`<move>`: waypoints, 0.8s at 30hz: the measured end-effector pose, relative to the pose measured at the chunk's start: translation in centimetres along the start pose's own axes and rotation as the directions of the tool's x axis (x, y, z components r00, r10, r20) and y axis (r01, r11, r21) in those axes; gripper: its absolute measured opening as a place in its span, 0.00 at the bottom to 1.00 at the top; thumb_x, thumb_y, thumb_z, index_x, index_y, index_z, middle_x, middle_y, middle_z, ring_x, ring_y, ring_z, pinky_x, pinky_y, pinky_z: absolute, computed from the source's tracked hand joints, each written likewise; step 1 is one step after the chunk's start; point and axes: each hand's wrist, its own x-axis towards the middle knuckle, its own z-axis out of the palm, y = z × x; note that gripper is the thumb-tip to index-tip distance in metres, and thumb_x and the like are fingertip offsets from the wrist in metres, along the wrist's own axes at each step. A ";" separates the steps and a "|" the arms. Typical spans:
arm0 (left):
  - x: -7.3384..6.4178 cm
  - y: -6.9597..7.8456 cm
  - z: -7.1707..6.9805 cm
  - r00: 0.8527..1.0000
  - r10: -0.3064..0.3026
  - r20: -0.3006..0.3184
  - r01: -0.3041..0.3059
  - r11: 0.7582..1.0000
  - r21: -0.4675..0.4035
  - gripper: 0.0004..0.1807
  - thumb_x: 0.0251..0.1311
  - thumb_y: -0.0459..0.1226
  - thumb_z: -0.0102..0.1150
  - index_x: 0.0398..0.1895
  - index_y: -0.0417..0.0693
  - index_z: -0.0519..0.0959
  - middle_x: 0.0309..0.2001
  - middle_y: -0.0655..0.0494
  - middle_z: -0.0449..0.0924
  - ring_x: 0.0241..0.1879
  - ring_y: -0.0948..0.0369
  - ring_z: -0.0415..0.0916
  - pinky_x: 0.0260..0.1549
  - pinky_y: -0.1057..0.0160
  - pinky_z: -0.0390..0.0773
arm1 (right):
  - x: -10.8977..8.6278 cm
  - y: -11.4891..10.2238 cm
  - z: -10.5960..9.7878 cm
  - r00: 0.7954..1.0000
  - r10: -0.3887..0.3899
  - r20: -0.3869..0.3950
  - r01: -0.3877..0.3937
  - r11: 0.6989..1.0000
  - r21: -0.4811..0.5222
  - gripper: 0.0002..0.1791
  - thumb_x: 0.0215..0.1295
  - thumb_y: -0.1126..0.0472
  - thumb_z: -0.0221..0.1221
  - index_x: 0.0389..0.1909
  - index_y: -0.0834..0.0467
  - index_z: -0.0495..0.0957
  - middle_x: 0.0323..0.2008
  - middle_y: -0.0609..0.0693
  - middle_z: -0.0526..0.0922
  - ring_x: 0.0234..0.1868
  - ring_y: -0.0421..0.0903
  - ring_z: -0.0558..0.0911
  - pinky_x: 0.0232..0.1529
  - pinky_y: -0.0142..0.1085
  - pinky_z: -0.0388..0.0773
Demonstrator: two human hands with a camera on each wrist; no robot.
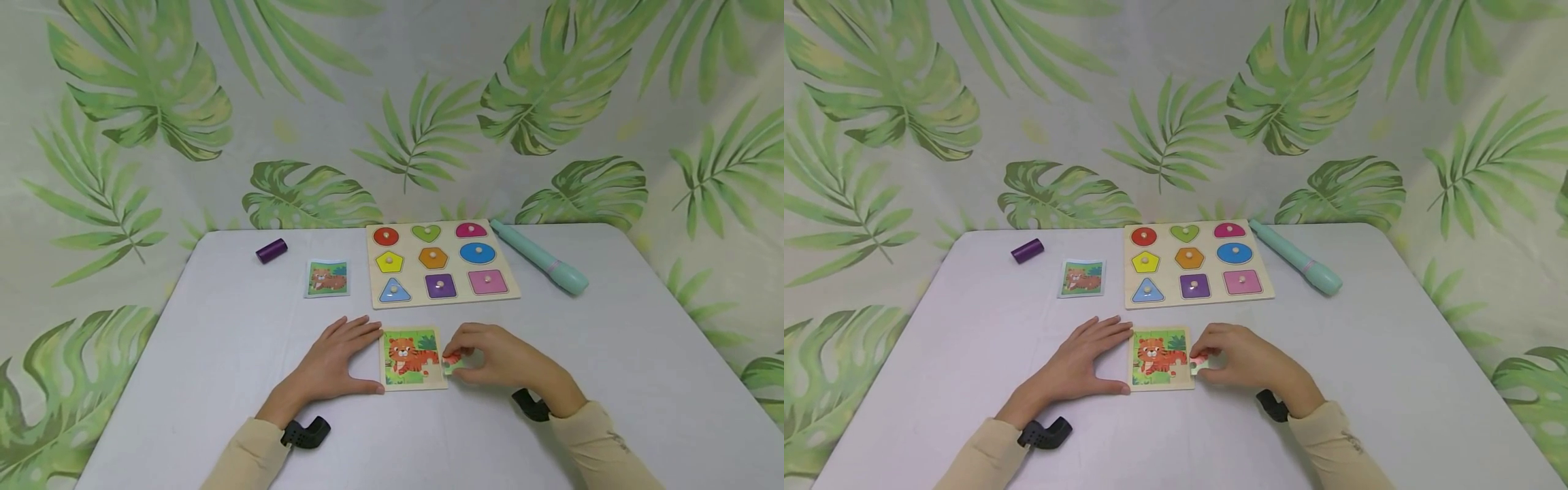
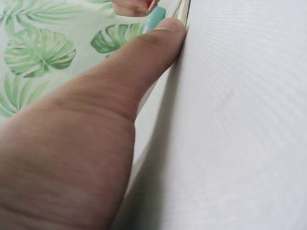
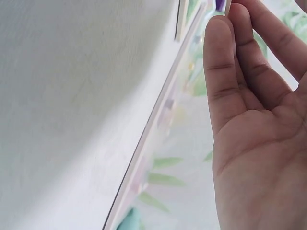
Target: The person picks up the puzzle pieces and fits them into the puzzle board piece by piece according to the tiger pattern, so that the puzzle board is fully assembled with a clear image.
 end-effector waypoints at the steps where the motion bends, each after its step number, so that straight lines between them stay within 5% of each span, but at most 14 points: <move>1: 0.0 0.0 0.0 1.000 0.001 0.001 -0.001 1.000 0.000 0.54 0.50 0.69 0.70 0.78 0.54 0.67 0.78 0.60 0.64 0.81 0.56 0.52 0.82 0.48 0.44 | 0.1 -0.1 0.1 1.000 0.000 0.001 0.000 1.000 0.003 0.15 0.60 0.59 0.74 0.47 0.49 0.86 0.42 0.38 0.83 0.40 0.40 0.80 0.44 0.32 0.84; 24: 0.1 -0.2 0.2 1.000 0.013 -0.010 -0.012 1.000 0.024 0.54 0.50 0.70 0.68 0.78 0.55 0.67 0.78 0.61 0.64 0.81 0.57 0.53 0.82 0.48 0.45 | 1.8 -1.2 2.1 0.996 0.058 0.062 -0.056 0.998 -0.026 0.16 0.60 0.53 0.74 0.50 0.47 0.87 0.43 0.35 0.82 0.41 0.34 0.78 0.46 0.29 0.83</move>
